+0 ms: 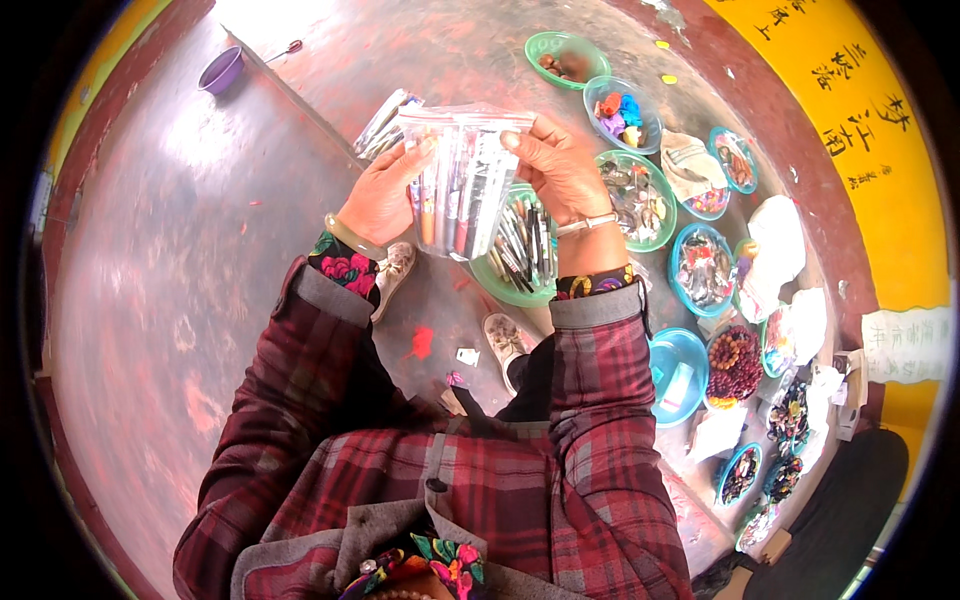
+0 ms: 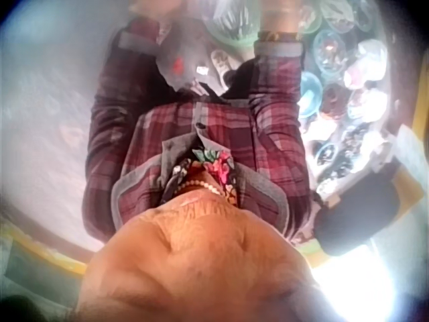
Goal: The person sits on the floor and organizes pens and small items. They pick up pens from a green bowl, place them into a clear plastic bag, and then transfer the contents into a small ziplock bag. The person also handles a small container of beads or buttons, placing them into a bag.
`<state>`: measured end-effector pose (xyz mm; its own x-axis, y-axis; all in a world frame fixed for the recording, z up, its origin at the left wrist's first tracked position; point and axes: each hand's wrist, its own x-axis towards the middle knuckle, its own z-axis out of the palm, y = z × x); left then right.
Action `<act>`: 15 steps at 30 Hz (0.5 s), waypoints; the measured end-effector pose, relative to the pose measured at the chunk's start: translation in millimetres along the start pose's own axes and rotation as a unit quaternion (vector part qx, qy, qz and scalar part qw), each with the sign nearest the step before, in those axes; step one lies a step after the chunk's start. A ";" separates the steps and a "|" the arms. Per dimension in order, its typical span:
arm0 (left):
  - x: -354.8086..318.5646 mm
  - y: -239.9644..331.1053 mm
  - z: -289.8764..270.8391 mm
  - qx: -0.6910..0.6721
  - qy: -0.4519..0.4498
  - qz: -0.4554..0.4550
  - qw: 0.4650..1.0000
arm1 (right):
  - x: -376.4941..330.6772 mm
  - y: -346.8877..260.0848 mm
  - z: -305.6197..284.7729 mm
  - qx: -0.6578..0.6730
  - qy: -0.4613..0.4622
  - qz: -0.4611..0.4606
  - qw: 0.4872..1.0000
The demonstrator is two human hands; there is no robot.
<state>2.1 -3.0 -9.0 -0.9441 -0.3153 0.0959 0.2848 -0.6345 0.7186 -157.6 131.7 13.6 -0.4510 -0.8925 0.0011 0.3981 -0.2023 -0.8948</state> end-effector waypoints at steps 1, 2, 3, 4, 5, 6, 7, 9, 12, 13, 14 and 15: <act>1.6 -0.9 -1.2 -0.007 0.005 -0.001 1.000 | 0.0 -0.4 -0.1 0.000 0.000 0.000 1.000; 3.6 -1.5 -2.4 -0.013 0.010 -0.001 1.000 | 0.1 -1.0 -0.1 0.000 -0.001 0.000 1.000; 4.2 -1.4 -3.4 -0.019 0.017 -0.001 1.000 | 1.0 -0.6 0.4 0.002 -0.003 0.001 1.000; 4.4 -1.1 -3.6 -0.019 0.015 0.000 1.000 | 2.0 0.1 1.8 -0.009 0.009 -0.006 1.000; 4.6 -0.9 -3.5 -0.018 0.014 0.002 1.000 | 3.2 1.3 3.9 -0.019 0.022 -0.014 0.999; 4.2 -1.9 -3.2 -0.019 0.012 0.001 1.000 | 2.8 3.6 5.6 -0.029 0.037 -0.020 0.999; 4.6 -2.2 -2.5 -0.009 0.015 0.003 1.000 | 2.2 5.7 7.0 -0.039 0.052 -0.027 0.998; 6.3 -2.3 -0.2 0.008 0.021 0.006 1.000 | 1.7 3.9 10.7 -0.049 0.054 -0.031 0.997; 5.6 1.8 1.9 0.020 0.022 0.013 0.999 | 7.3 5.4 -0.3 -0.049 0.016 -0.052 0.997; 4.8 3.3 0.4 0.025 0.027 0.018 0.999 | 8.5 5.9 -2.4 -0.047 -0.006 -0.062 0.997; 3.5 5.0 -2.1 0.030 0.033 0.024 0.999 | 8.5 11.5 -1.0 0.002 0.041 -0.063 0.997; 3.1 7.3 -3.7 0.036 0.040 0.031 0.998 | 11.7 15.5 -5.5 -0.015 0.070 -0.032 0.997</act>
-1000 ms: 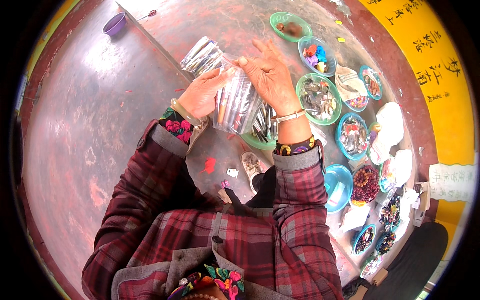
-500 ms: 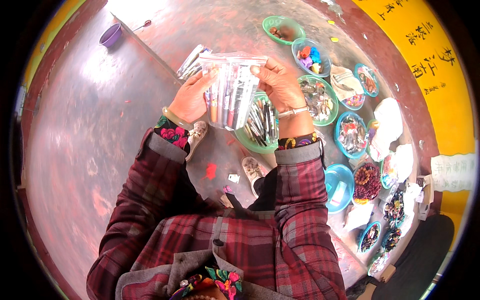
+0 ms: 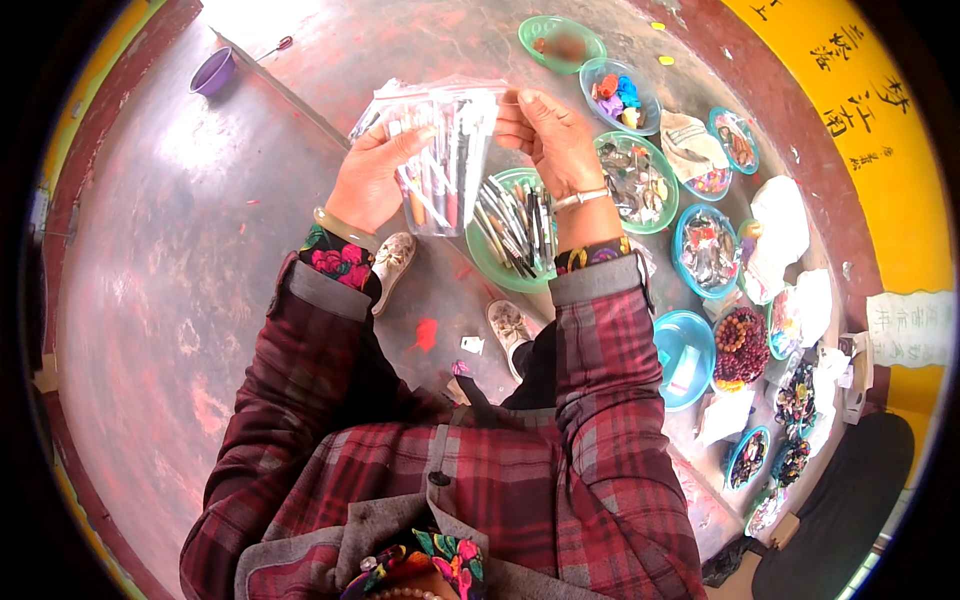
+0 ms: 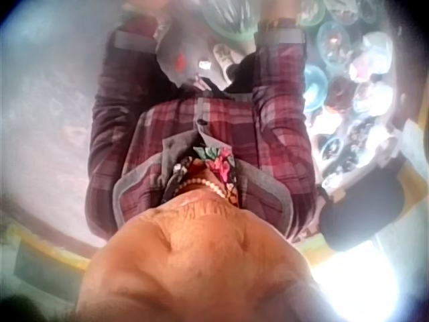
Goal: The person sits on the floor and organizes pens and small items. They pick up pens from a green bowl, place them into a clear plastic bag, and then transfer the contents into a small ziplock bag. The person also handles a small container of beads or buttons, placing them into a bag.
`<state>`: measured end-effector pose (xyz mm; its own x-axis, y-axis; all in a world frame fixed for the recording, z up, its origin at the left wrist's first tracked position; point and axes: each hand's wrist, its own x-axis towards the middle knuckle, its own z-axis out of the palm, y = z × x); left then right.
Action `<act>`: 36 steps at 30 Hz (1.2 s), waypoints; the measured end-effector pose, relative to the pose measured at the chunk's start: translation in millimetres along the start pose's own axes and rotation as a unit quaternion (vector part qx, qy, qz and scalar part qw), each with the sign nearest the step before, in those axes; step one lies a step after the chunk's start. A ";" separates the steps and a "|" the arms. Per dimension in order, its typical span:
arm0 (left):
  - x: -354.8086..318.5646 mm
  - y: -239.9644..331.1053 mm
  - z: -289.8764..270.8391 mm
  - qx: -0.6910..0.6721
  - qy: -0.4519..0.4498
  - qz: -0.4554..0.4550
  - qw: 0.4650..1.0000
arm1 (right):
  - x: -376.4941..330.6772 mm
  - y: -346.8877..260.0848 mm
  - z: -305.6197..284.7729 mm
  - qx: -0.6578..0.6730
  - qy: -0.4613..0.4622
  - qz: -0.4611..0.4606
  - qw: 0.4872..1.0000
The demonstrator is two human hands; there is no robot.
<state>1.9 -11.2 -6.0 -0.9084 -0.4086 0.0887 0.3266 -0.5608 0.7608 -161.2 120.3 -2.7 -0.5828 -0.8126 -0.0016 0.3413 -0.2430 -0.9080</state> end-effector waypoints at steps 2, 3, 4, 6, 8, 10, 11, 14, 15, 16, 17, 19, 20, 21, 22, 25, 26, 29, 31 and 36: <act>1.0 2.3 -1.4 0.017 0.013 0.015 1.000 | 16.9 22.8 -26.8 -0.041 0.060 0.057 0.996; 2.2 3.0 -3.2 0.019 0.018 0.020 0.999 | 29.4 50.0 -54.0 -0.087 0.081 0.092 0.989; 2.6 4.3 -4.1 0.022 0.024 0.027 0.999 | 37.9 73.9 -77.5 -0.173 0.075 0.121 0.975; 0.9 12.5 -0.4 0.017 0.034 0.032 0.999 | 45.7 116.4 -106.7 -0.293 0.070 0.185 0.936; 0.3 15.2 -1.5 0.014 0.038 0.037 0.998 | 46.1 149.3 -122.2 -0.437 0.060 0.214 0.871; 2.3 13.5 -4.6 0.012 0.045 0.032 0.998 | 40.1 171.8 -127.3 -0.637 0.034 0.190 0.747; 3.0 13.2 -5.5 0.012 0.049 0.029 0.998 | 36.3 179.7 -127.8 -0.664 0.029 0.186 0.723; 2.4 12.6 -6.0 0.009 0.051 0.025 0.998 | 28.6 196.9 -119.8 -0.716 0.057 0.178 0.673; 2.2 12.6 -6.9 0.007 0.052 0.025 0.998 | 27.8 198.6 -112.2 -0.714 0.094 0.181 0.670; 2.1 12.6 -7.6 0.005 0.052 0.025 0.998 | 26.5 200.1 -104.7 -0.711 0.130 0.183 0.667; 2.1 12.5 -8.0 0.003 0.051 0.025 0.998 | 23.9 200.0 -99.1 -0.714 0.141 0.195 0.658; 0.1 13.3 -8.3 0.002 0.047 0.027 0.999 | 14.6 194.4 -80.9 -0.714 0.165 0.191 0.653; -0.5 13.7 -8.5 0.002 0.044 0.028 0.999 | 11.7 191.6 -71.8 -0.714 0.177 0.189 0.651; 0.6 13.3 -7.4 0.001 0.040 0.030 0.999 | 11.0 186.0 -62.7 -0.715 0.176 0.219 0.640; 1.5 12.8 -6.8 0.000 0.037 0.031 0.999 | 10.5 186.8 -63.2 -0.715 0.166 0.216 0.644; 2.6 12.6 -7.8 -0.006 0.017 0.032 0.999 | 10.1 192.0 -68.3 -0.715 0.147 0.204 0.652; 2.7 12.7 -7.8 -0.008 0.008 0.032 0.999 | 9.6 192.3 -71.8 -0.714 0.147 0.203 0.654; 1.4 12.3 -8.1 -0.017 0.024 0.034 0.999 | 8.7 188.2 -69.5 -0.717 0.119 0.205 0.656; 2.4 11.1 -7.3 -0.018 0.024 0.028 0.999 | 12.8 191.8 -77.5 -0.724 0.082 0.213 0.650; 3.4 9.0 -10.1 -0.018 0.021 0.026 0.999 | 10.0 207.0 -84.7 -0.733 0.090 0.156 0.656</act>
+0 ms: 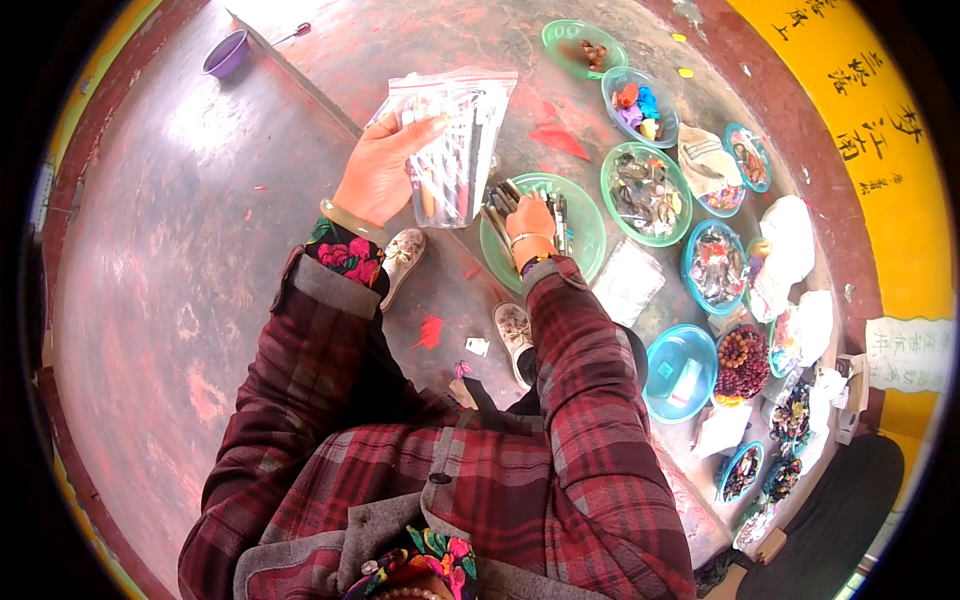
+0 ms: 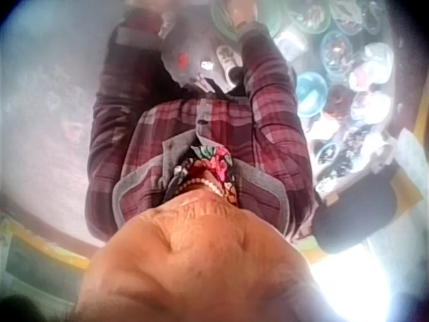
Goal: The person sits on the floor and organizes pens and small items. They pick up pens from a green bowl, place them into a clear plastic bag, and then transfer the contents into a small ziplock bag. The person also handles a small container of beads or buttons, placing them into a bag.
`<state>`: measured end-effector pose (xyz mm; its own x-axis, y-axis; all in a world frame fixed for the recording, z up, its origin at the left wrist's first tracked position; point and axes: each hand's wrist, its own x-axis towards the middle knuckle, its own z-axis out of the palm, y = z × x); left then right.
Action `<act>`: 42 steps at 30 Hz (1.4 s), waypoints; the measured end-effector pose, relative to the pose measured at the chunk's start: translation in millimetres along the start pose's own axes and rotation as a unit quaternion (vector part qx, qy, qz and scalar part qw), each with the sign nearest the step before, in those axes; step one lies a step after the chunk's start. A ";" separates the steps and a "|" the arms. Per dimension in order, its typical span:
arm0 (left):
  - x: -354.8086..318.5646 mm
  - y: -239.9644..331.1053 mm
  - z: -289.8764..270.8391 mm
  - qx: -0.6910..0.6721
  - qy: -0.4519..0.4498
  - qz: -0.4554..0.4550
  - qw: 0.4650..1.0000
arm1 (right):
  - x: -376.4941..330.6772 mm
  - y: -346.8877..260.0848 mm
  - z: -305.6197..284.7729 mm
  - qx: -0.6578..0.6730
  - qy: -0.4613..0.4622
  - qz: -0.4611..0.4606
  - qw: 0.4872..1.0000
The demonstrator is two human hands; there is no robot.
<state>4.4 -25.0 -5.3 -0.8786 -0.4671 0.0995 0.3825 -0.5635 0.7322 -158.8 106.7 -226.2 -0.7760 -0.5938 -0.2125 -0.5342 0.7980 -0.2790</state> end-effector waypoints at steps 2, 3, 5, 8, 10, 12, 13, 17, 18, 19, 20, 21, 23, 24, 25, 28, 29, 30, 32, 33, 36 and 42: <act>1.0 -1.4 -0.9 0.000 0.004 0.000 1.000 | 1.0 3.6 4.7 0.011 0.041 -0.018 0.999; 1.0 -1.3 -0.7 0.000 0.002 0.000 1.000 | 1.5 3.3 4.2 0.025 0.058 -0.019 0.998; 0.9 -0.5 0.2 0.000 -0.003 0.002 1.000 | 3.1 4.2 1.6 0.046 0.054 -0.007 0.997; -1.3 0.2 -2.7 0.003 0.008 -0.001 1.000 | 2.5 -4.3 -21.2 0.079 0.016 0.009 0.997; -0.1 -0.1 2.1 0.000 0.005 -0.003 1.000 | 16.7 6.8 -37.1 0.114 0.030 0.002 0.993; 0.6 -0.4 4.9 0.000 0.004 -0.006 1.000 | 28.1 17.7 -61.9 0.208 0.065 -0.012 0.976; 0.4 -0.9 3.7 0.002 0.006 -0.008 1.000 | 29.7 18.4 -80.3 0.286 0.035 -0.017 0.958; 0.7 -4.1 -1.1 0.009 0.005 -0.017 1.000 | 19.8 22.4 -144.9 0.636 -0.007 0.021 0.772; 0.9 -2.9 0.4 0.014 0.000 -0.021 1.000 | 21.4 29.2 -156.8 0.703 -0.001 -0.002 0.711; 0.6 -3.0 -1.6 0.019 -0.002 -0.025 1.000 | 7.6 20.5 -176.6 0.754 0.030 0.002 0.656; 0.4 -3.9 -2.0 0.024 -0.004 -0.028 0.999 | 8.7 26.5 -182.9 0.799 0.025 -0.038 0.600; 0.6 -5.2 1.5 0.019 0.002 -0.024 1.000 | 3.1 24.4 -192.5 0.826 0.034 -0.063 0.559; 1.2 -9.4 2.4 0.005 0.009 -0.035 0.999 | -9.3 14.7 -204.3 0.875 0.034 -0.110 0.470; 2.1 -11.1 2.2 -0.001 0.013 -0.041 0.999 | -16.8 8.0 -208.4 0.862 0.003 -0.146 0.486; 3.0 -14.7 2.0 -0.005 0.019 -0.047 0.999 | -25.1 0.0 -210.6 0.847 -0.029 -0.181 0.500; 3.5 -20.3 7.6 -0.022 0.050 -0.056 0.997 | -58.8 -39.8 -216.4 0.810 -0.011 -0.151 0.567; 4.8 -23.2 2.4 -0.025 0.059 -0.049 0.997 | -61.8 -47.6 -213.8 0.764 -0.010 -0.171 0.622; 4.4 -24.0 1.3 -0.032 0.056 -0.037 0.997 | -64.1 -51.3 -211.4 0.714 -0.007 -0.190 0.674; 3.4 -24.2 -0.2 -0.047 0.050 -0.011 0.998 | -66.5 -56.4 -204.1 0.620 0.005 -0.210 0.756; 2.8 -22.4 1.4 -0.041 0.066 -0.008 0.997 | -68.5 -59.8 -200.7 0.582 0.019 -0.222 0.782; 6.6 -26.5 -6.3 -0.030 0.071 -0.003 0.997 | -71.9 -66.9 -195.4 0.414 0.105 -0.287 0.857; 13.5 -34.7 -11.9 -0.001 0.059 0.019 0.998 | -86.7 -86.9 -191.4 0.224 0.235 -0.328 0.887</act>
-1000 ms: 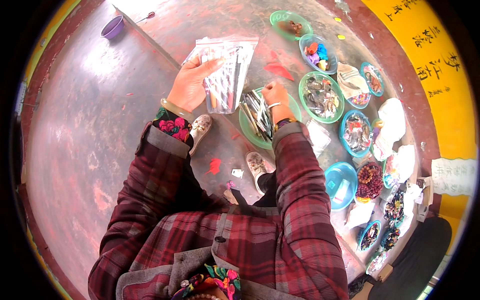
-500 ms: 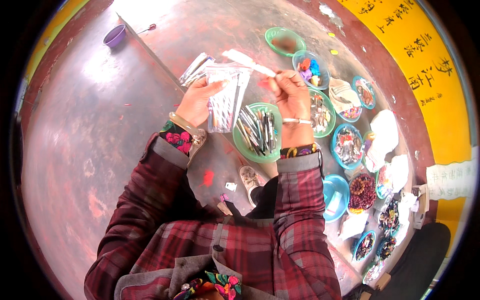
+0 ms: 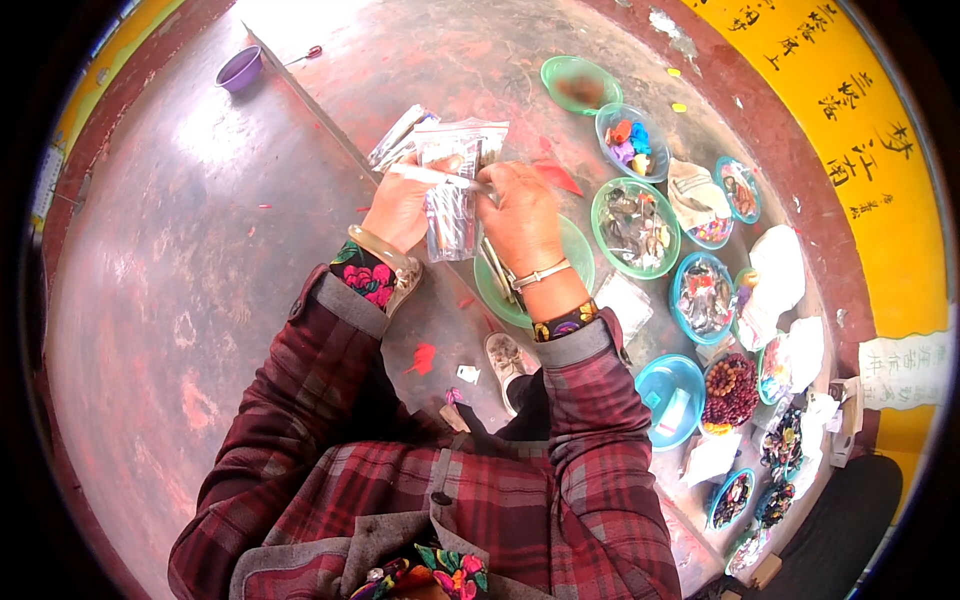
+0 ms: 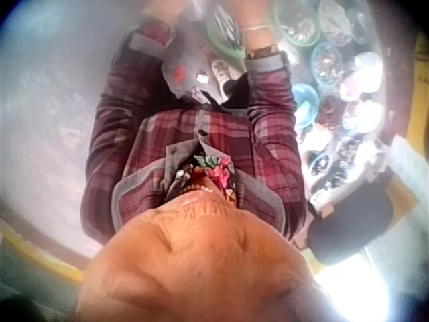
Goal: The person sits on the floor and organizes pens and small items. They pick up pens from a green bowl, place them into a clear plastic bag, and then transfer the contents into a small ziplock bag. The person also handles a small container of beads or buttons, placing them into a bag.
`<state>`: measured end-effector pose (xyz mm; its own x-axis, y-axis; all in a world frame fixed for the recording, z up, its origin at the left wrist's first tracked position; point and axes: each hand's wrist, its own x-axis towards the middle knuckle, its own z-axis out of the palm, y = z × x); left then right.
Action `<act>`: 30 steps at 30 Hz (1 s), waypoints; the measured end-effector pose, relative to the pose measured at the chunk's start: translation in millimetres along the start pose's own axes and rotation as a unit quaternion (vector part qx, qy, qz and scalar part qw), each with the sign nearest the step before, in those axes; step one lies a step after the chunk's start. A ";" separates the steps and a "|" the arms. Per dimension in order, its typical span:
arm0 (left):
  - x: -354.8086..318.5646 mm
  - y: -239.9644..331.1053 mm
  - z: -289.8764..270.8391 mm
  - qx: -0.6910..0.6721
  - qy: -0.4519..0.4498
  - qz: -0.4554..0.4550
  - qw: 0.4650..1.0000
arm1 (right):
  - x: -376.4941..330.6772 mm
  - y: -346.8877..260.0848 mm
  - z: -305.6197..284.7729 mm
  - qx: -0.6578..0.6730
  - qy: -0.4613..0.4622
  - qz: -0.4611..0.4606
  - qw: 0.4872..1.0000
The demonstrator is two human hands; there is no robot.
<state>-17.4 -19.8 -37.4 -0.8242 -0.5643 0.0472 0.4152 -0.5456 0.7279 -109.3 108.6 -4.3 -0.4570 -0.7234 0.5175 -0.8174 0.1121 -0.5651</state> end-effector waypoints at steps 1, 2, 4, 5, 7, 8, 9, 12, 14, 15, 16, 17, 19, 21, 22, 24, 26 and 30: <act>-0.9 0.0 1.8 -0.002 0.001 -0.011 1.000 | -1.5 2.4 3.3 0.000 -0.005 0.010 1.000; -2.7 0.1 3.7 -0.004 0.001 -0.023 1.000 | -1.9 1.4 4.2 -0.012 -0.003 -0.002 1.000; -8.7 5.6 11.3 0.000 -0.008 -0.033 0.999 | -1.7 -3.6 5.8 -0.034 0.002 -0.026 0.999; -11.1 6.6 13.1 0.005 -0.019 -0.033 0.999 | -2.3 -7.6 6.7 -0.040 0.008 -0.056 0.998; -12.7 3.9 6.8 0.004 -0.027 -0.025 0.999 | -4.1 -18.9 10.7 -0.048 0.020 -0.121 0.991; -12.2 3.0 3.5 -0.016 -0.030 -0.031 0.999 | -5.1 -21.9 14.0 -0.050 0.030 -0.137 0.989; -11.5 2.4 2.3 -0.037 -0.035 -0.038 0.998 | -6.8 -23.4 17.1 -0.055 0.040 -0.151 0.986; -12.7 2.0 6.4 -0.026 0.004 -0.052 0.998 | -6.4 -21.6 15.4 -0.032 0.050 -0.132 0.989; -12.9 6.6 13.7 -0.007 0.010 -0.065 0.998 | -1.8 -12.3 7.7 0.051 0.048 -0.039 0.997; -12.3 9.6 18.8 -0.005 -0.007 -0.074 0.997 | 2.7 -3.6 -0.7 0.118 0.048 0.040 0.991; -14.0 12.1 19.2 0.000 -0.018 -0.082 0.996 | 5.5 -0.4 -6.9 0.190 0.043 0.117 0.974; -10.4 8.2 10.4 0.085 -0.012 -0.089 0.992 | 7.8 -0.8 -16.9 0.246 0.064 0.129 0.958; -13.3 10.5 13.6 0.141 -0.059 -0.110 0.982 | 16.8 -11.9 -49.5 0.345 0.108 0.155 0.919; -15.8 14.2 18.1 0.185 -0.103 -0.140 0.967 | 16.5 4.0 -66.3 0.375 0.126 0.150 0.906; -15.9 13.0 17.9 0.177 -0.117 -0.142 0.967 | 15.5 8.8 -71.4 0.403 0.143 0.140 0.893; -16.7 10.5 18.6 0.161 -0.145 -0.146 0.965 | 14.9 15.6 -77.5 0.452 0.195 0.143 0.859; -19.1 12.6 22.1 0.182 -0.165 -0.161 0.956 | 15.0 18.8 -78.5 0.488 0.235 0.142 0.829; -18.7 7.9 20.1 0.221 -0.195 -0.157 0.943 | 12.8 20.1 -75.7 0.511 0.242 0.140 0.813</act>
<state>-6.4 -1.1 -18.8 -0.9944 -0.1005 -0.0334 -0.0031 -0.2874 0.9578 -158.2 153.1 39.7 -0.8614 -0.3863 0.3298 -0.0525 -0.5781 -0.8143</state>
